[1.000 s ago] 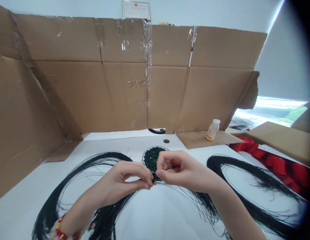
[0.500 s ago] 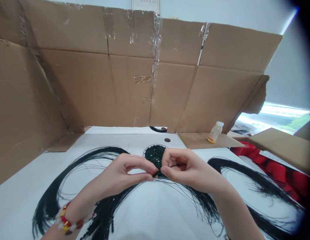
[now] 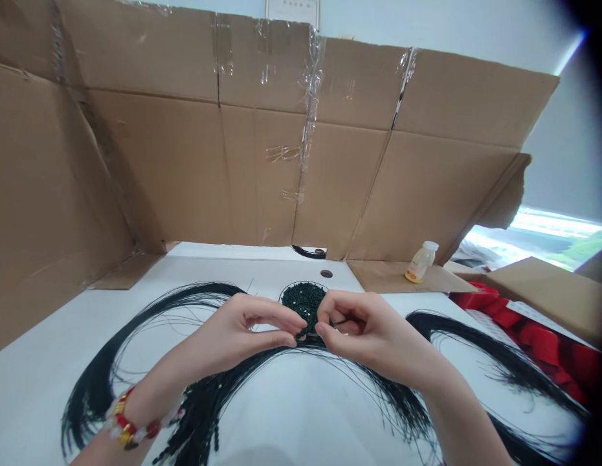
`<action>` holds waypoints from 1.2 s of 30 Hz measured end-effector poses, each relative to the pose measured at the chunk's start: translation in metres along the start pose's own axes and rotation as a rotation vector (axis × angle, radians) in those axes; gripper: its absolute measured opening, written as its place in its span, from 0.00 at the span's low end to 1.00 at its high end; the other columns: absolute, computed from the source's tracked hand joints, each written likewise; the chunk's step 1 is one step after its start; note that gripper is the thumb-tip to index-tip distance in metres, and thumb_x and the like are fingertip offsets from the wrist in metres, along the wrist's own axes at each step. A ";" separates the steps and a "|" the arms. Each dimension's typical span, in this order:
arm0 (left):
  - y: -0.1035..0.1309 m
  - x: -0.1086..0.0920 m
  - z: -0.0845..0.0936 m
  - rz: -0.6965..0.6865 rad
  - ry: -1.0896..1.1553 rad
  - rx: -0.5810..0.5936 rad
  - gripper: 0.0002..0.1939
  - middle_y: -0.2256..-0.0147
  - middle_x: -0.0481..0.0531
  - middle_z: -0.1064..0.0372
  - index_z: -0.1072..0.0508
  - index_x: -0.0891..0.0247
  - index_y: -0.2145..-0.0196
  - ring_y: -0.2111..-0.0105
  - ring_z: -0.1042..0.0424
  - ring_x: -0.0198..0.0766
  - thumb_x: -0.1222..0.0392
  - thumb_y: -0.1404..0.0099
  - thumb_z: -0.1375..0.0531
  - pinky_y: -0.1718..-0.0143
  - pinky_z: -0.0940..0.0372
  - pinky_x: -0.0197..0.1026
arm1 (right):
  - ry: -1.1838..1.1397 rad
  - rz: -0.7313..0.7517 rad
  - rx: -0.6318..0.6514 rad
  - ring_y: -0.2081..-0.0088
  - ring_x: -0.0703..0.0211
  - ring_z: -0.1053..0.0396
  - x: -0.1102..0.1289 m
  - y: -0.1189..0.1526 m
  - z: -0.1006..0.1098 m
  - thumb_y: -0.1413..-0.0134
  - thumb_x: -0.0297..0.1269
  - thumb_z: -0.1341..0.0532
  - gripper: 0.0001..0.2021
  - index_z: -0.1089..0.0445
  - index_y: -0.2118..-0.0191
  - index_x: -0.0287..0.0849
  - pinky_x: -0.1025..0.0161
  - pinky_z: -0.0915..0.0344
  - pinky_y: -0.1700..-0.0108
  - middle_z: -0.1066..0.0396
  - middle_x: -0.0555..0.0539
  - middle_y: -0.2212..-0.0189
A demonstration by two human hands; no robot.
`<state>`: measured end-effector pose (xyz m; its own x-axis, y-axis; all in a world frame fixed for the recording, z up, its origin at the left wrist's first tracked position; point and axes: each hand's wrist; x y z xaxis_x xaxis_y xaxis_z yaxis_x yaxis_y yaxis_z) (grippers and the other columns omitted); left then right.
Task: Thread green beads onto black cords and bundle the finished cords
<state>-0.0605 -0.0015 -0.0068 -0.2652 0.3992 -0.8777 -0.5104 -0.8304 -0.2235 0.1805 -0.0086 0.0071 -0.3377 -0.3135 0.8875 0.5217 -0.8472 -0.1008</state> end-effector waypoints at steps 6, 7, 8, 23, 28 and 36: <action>0.000 -0.002 0.000 0.018 -0.061 0.043 0.07 0.63 0.48 0.16 0.15 0.57 0.61 0.63 0.21 0.37 0.61 0.36 0.33 0.59 0.30 0.35 | 0.067 -0.014 -0.009 0.74 0.66 0.56 0.001 -0.001 -0.001 0.44 0.31 0.37 0.07 0.36 0.71 0.42 0.66 0.57 0.75 0.51 0.57 0.78; -0.001 -0.002 0.000 0.018 -0.062 0.053 0.06 0.63 0.48 0.16 0.15 0.57 0.61 0.62 0.21 0.37 0.61 0.35 0.33 0.59 0.30 0.35 | 0.071 -0.019 -0.010 0.74 0.66 0.56 0.000 -0.001 -0.001 0.44 0.31 0.37 0.07 0.35 0.71 0.43 0.66 0.57 0.75 0.51 0.57 0.78; -0.001 -0.001 0.000 0.015 -0.061 0.060 0.06 0.62 0.48 0.16 0.15 0.57 0.61 0.62 0.21 0.37 0.61 0.35 0.33 0.58 0.30 0.35 | 0.072 -0.025 -0.012 0.74 0.66 0.56 0.000 -0.001 -0.001 0.44 0.31 0.37 0.07 0.35 0.71 0.43 0.66 0.57 0.75 0.51 0.57 0.78; 0.000 -0.002 0.000 -0.087 -0.136 0.018 0.04 0.67 0.50 0.17 0.16 0.59 0.66 0.68 0.23 0.37 0.60 0.34 0.33 0.65 0.32 0.36 | 0.024 0.000 0.032 0.74 0.65 0.56 0.001 -0.002 -0.003 0.44 0.31 0.37 0.07 0.34 0.72 0.42 0.64 0.57 0.74 0.54 0.56 0.77; 0.000 -0.002 0.000 -0.098 -0.095 0.022 0.04 0.69 0.50 0.17 0.15 0.60 0.67 0.70 0.23 0.36 0.60 0.35 0.32 0.68 0.34 0.36 | -0.007 0.026 0.070 0.74 0.66 0.57 -0.003 -0.004 0.001 0.41 0.35 0.36 0.09 0.33 0.71 0.42 0.63 0.58 0.74 0.55 0.56 0.77; 0.003 -0.005 0.000 -0.153 -0.130 -0.081 0.03 0.68 0.49 0.17 0.16 0.60 0.66 0.68 0.22 0.37 0.61 0.35 0.32 0.65 0.31 0.36 | -0.027 -0.008 0.064 0.75 0.66 0.56 -0.003 -0.008 0.003 0.41 0.35 0.37 0.07 0.32 0.70 0.41 0.64 0.58 0.74 0.54 0.57 0.78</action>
<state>-0.0611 -0.0058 -0.0031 -0.2957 0.5659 -0.7696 -0.4872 -0.7823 -0.3880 0.1791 0.0005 0.0064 -0.3218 -0.2942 0.8999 0.5680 -0.8204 -0.0651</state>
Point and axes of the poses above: each hand's wrist, its own y-axis away from the middle knuckle, its own z-axis out of the back of the hand, x = y × z
